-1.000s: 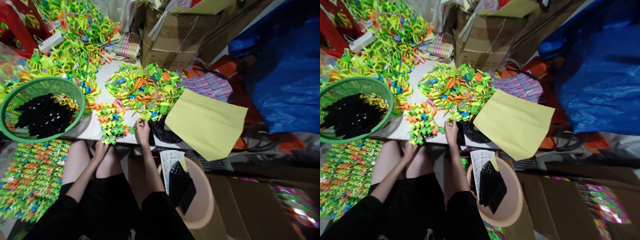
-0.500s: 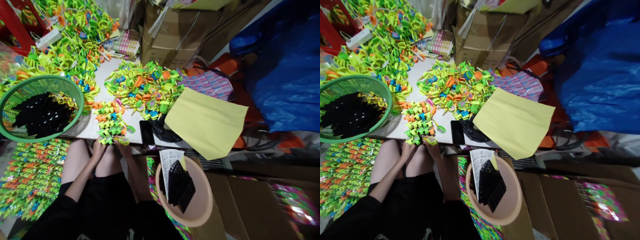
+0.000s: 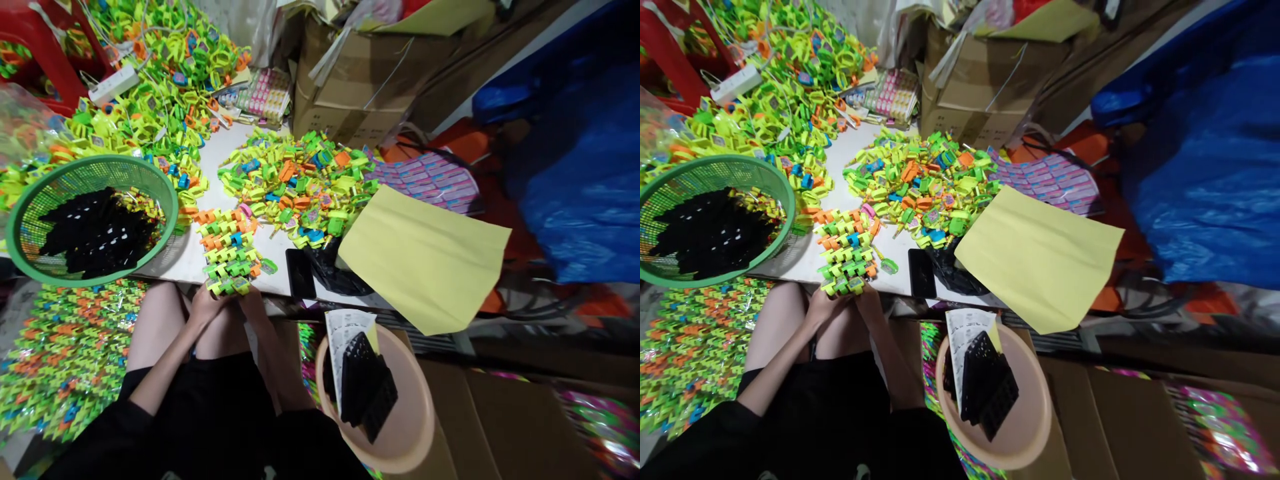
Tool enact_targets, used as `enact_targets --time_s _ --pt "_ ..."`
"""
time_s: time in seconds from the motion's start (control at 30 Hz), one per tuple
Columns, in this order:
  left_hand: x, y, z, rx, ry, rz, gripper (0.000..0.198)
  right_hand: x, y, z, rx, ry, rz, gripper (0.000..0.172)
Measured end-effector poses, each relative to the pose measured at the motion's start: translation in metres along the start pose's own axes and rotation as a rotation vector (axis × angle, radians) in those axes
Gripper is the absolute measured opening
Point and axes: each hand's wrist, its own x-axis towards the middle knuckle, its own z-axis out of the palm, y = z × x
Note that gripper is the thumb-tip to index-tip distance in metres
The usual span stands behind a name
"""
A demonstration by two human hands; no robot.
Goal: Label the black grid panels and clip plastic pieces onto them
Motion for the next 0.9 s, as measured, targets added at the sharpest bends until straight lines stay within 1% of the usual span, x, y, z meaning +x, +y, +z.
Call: enact_targets --time_s 0.13,0.3,0.47,0.57,0.63,0.7,0.8,0.87,0.9 --pt "-0.001 0.002 0.002 0.017 0.020 -0.012 0.037 0.004 -0.017 -0.004 -0.208 -0.062 0.016 0.021" --pt "0.001 0.006 0.000 0.026 0.025 -0.028 0.038 0.009 -0.034 -0.009 -0.322 -0.111 -0.042 0.023" --pt "0.001 0.012 -0.001 0.005 0.008 -0.037 0.041 0.017 -0.040 -0.009 -0.516 -0.201 0.075 0.026" --pt "-0.005 0.016 -0.001 -0.078 0.031 -0.055 0.047 0.015 -0.038 -0.007 -0.529 -0.214 0.111 0.032" --pt "-0.013 0.018 -0.004 -0.154 0.067 -0.062 0.053 0.010 -0.036 -0.009 -0.474 -0.179 0.069 0.036" --pt "-0.021 0.020 -0.009 -0.232 0.080 -0.065 0.061 0.002 -0.033 -0.019 -0.405 -0.111 0.023 0.036" --pt "-0.030 0.021 -0.020 -0.271 0.080 -0.066 0.070 0.000 -0.028 -0.049 -0.381 0.058 0.011 0.034" --pt "-0.031 0.021 -0.024 -0.248 0.078 -0.057 0.068 0.011 -0.024 -0.073 -0.417 0.168 -0.019 0.038" --pt "-0.029 0.020 -0.025 -0.235 0.069 -0.047 0.065 0.020 -0.022 -0.084 -0.435 0.187 -0.050 0.042"
